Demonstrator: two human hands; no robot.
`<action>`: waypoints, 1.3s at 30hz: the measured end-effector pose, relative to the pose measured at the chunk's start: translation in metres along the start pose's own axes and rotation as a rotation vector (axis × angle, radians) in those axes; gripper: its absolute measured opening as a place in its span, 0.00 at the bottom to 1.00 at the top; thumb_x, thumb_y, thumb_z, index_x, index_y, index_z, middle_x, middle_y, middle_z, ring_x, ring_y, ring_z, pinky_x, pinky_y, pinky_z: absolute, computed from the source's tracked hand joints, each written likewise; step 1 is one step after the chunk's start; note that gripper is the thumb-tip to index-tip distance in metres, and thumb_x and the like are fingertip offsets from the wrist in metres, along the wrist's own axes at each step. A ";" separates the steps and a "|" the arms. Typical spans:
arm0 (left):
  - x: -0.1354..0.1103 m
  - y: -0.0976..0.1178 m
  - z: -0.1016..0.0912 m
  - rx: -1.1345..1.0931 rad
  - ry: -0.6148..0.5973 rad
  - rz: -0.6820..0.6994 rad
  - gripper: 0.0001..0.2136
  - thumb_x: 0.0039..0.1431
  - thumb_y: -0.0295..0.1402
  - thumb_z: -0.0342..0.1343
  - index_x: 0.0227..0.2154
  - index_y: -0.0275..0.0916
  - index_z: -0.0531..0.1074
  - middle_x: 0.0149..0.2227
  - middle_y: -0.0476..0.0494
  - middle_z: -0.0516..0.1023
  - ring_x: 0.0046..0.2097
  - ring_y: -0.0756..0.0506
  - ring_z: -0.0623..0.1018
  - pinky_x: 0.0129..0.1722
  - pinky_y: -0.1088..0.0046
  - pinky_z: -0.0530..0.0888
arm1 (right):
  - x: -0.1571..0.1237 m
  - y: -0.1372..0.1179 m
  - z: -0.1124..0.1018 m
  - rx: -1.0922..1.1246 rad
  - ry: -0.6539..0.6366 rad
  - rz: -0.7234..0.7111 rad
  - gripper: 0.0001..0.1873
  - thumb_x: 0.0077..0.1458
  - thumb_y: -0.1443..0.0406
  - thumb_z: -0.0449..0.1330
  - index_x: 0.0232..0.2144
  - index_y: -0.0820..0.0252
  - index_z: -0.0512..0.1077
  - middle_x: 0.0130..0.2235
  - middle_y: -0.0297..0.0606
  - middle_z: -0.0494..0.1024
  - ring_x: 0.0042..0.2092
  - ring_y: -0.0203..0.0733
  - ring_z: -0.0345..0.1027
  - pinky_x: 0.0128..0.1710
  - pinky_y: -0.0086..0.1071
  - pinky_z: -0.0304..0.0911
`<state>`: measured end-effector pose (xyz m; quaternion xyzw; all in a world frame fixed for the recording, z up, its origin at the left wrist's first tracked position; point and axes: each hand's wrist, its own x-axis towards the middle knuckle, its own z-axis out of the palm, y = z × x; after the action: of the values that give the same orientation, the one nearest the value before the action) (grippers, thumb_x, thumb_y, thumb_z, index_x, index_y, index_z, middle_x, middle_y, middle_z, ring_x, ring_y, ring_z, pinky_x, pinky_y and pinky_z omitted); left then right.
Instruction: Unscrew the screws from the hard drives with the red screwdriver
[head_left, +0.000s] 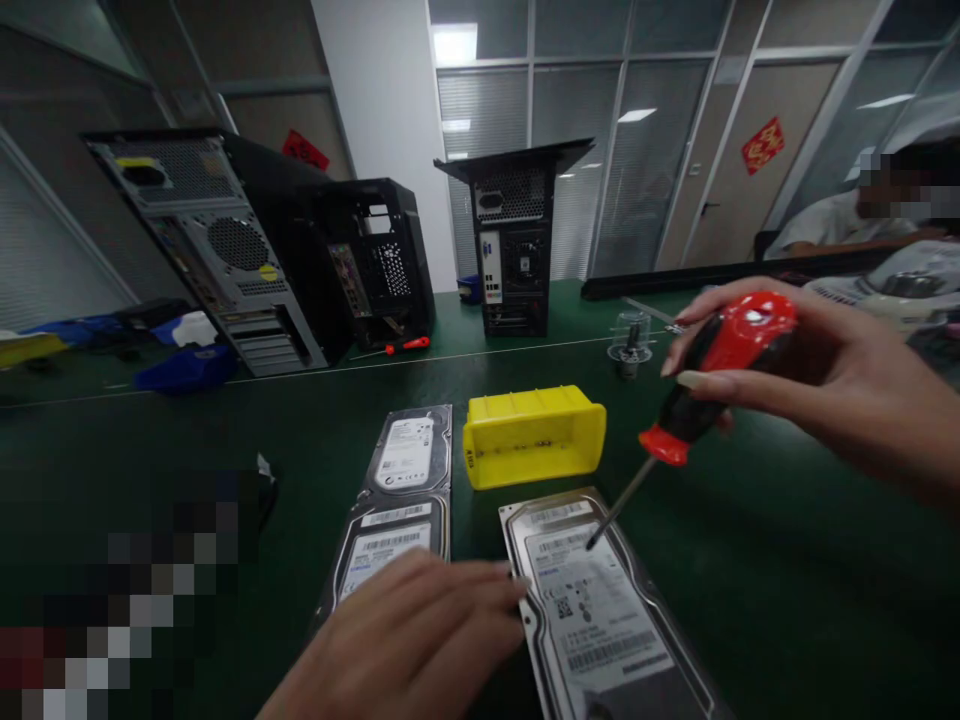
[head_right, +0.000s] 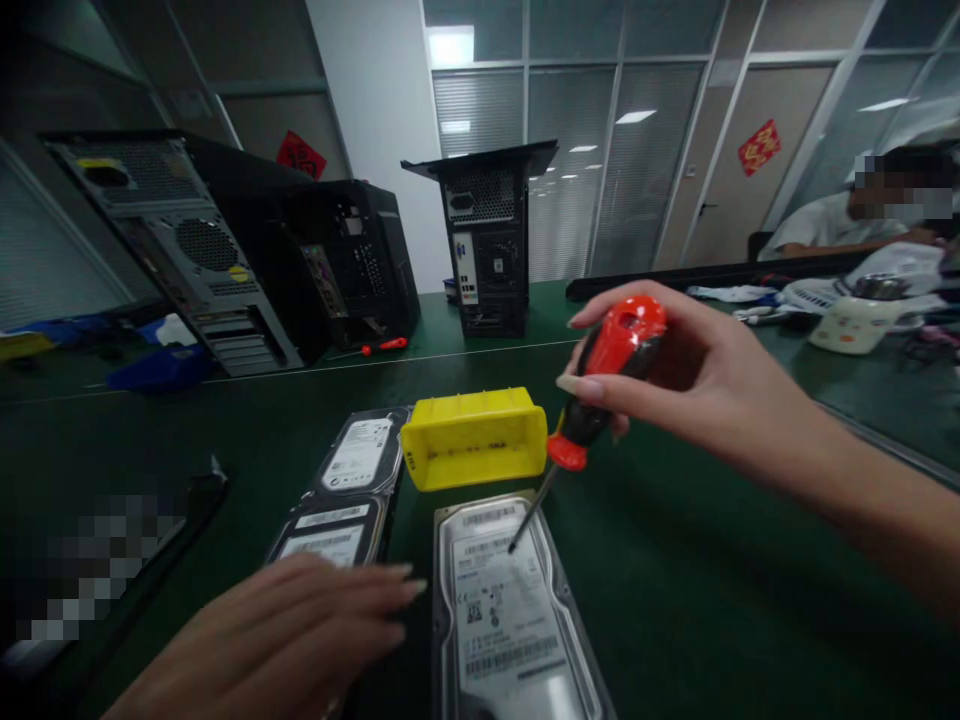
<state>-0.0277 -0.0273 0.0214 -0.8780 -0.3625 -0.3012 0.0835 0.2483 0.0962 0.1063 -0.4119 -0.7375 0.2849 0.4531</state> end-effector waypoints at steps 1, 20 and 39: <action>0.017 -0.002 0.003 -0.054 -0.014 -0.037 0.10 0.66 0.30 0.43 0.35 0.41 0.69 0.39 0.54 0.77 0.39 0.53 0.75 0.41 0.78 0.66 | -0.004 0.010 -0.005 0.010 0.052 0.057 0.28 0.32 0.58 0.68 0.39 0.56 0.68 0.34 0.36 0.74 0.29 0.33 0.70 0.23 0.19 0.68; 0.076 0.024 0.051 -0.306 -0.250 -0.382 0.08 0.48 0.24 0.62 0.27 0.44 0.70 0.37 0.57 0.70 0.41 0.47 0.68 0.38 0.68 0.53 | -0.052 0.096 -0.019 0.370 -0.016 0.759 0.19 0.57 0.60 0.51 0.48 0.64 0.59 0.36 0.37 0.66 0.27 0.22 0.58 0.20 0.15 0.55; 0.047 0.005 0.039 -0.273 -0.237 -0.314 0.12 0.53 0.26 0.58 0.36 0.52 0.71 0.40 0.57 0.73 0.43 0.46 0.70 0.41 0.65 0.54 | -0.063 0.105 -0.009 -0.322 -0.356 0.431 0.31 0.47 0.46 0.53 0.50 0.54 0.59 0.46 0.39 0.65 0.32 0.28 0.65 0.30 0.25 0.66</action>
<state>0.0202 0.0113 0.0183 -0.8432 -0.4578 -0.2516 -0.1271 0.3086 0.0945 -0.0003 -0.5687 -0.7367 0.3212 0.1753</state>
